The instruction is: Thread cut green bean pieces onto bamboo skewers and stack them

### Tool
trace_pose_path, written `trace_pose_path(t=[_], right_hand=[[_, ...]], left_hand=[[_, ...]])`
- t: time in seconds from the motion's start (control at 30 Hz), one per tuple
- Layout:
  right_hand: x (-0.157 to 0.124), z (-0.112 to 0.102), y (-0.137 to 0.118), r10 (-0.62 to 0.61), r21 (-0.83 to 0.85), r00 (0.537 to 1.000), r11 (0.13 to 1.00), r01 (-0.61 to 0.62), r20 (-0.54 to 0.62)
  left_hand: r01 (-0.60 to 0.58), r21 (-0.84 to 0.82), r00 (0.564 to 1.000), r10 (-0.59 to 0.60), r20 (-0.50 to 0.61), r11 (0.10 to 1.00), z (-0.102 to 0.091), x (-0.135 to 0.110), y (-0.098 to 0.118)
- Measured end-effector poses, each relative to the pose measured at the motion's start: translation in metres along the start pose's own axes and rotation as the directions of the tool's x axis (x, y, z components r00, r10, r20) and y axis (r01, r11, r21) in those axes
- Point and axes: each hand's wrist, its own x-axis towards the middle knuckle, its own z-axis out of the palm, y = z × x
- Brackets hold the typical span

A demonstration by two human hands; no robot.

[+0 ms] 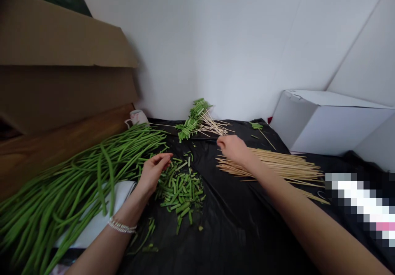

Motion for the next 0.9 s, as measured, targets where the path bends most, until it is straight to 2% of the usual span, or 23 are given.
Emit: trace_pose_path(t=[0.03, 0.1, 0.17, 0.23, 0.33, 0.47, 0.53, 0.63, 0.7, 0.9], right_hand=[[-0.006, -0.001, -0.009, -0.093, 0.024, 0.996, 0.995, 0.092, 0.016], [-0.019, -0.003, -0.016, -0.161, 0.038, 0.987, 0.986, 0.160, 0.015], [-0.030, -0.003, -0.008, -0.108, 0.025, 0.994, 0.994, 0.108, 0.009], [-0.040, -0.002, 0.005, -0.021, 0.038, 1.000, 0.999, 0.021, 0.012], [-0.053, 0.005, 0.021, 0.016, 0.070, 0.997, 0.997, -0.021, 0.071], [-0.064, 0.011, 0.030, 0.005, 0.054, 0.989, 0.998, -0.013, 0.148], [-0.065, 0.010, 0.038, 0.043, -0.024, 0.994, 0.999, -0.041, 0.097], [-0.066, 0.010, 0.057, 0.165, -0.165, 0.986, 0.972, -0.166, -0.017], [-0.067, 0.014, 0.068, 0.245, -0.218, 0.969, 0.945, -0.244, -0.024], [-0.069, 0.025, 0.078, 0.330, -0.236, 0.944, 0.917, -0.321, -0.003]], left_hand=[[-0.036, 0.060, 0.999, 0.037, -0.007, 0.998, -0.002, 0.002, -0.003], [-0.132, 0.214, 0.991, 0.131, 0.019, 0.968, -0.003, 0.003, -0.008], [-0.253, 0.389, 0.967, 0.235, 0.095, 0.886, -0.003, 0.003, -0.012], [-0.374, 0.544, 0.927, 0.318, 0.198, 0.751, -0.001, 0.000, -0.013], [-0.482, 0.684, 0.874, 0.352, 0.334, 0.548, 0.002, -0.006, -0.013], [-0.492, 0.754, 0.868, 0.315, 0.385, 0.434, 0.004, -0.010, -0.015], [-0.490, 0.775, 0.868, 0.308, 0.391, 0.399, 0.004, -0.010, -0.017], [-0.493, 0.798, 0.865, 0.300, 0.403, 0.348, 0.004, -0.009, -0.018], [-0.495, 0.806, 0.864, 0.284, 0.416, 0.324, 0.005, -0.009, -0.018], [-0.498, 0.819, 0.863, 0.254, 0.436, 0.286, 0.007, -0.009, -0.016]])
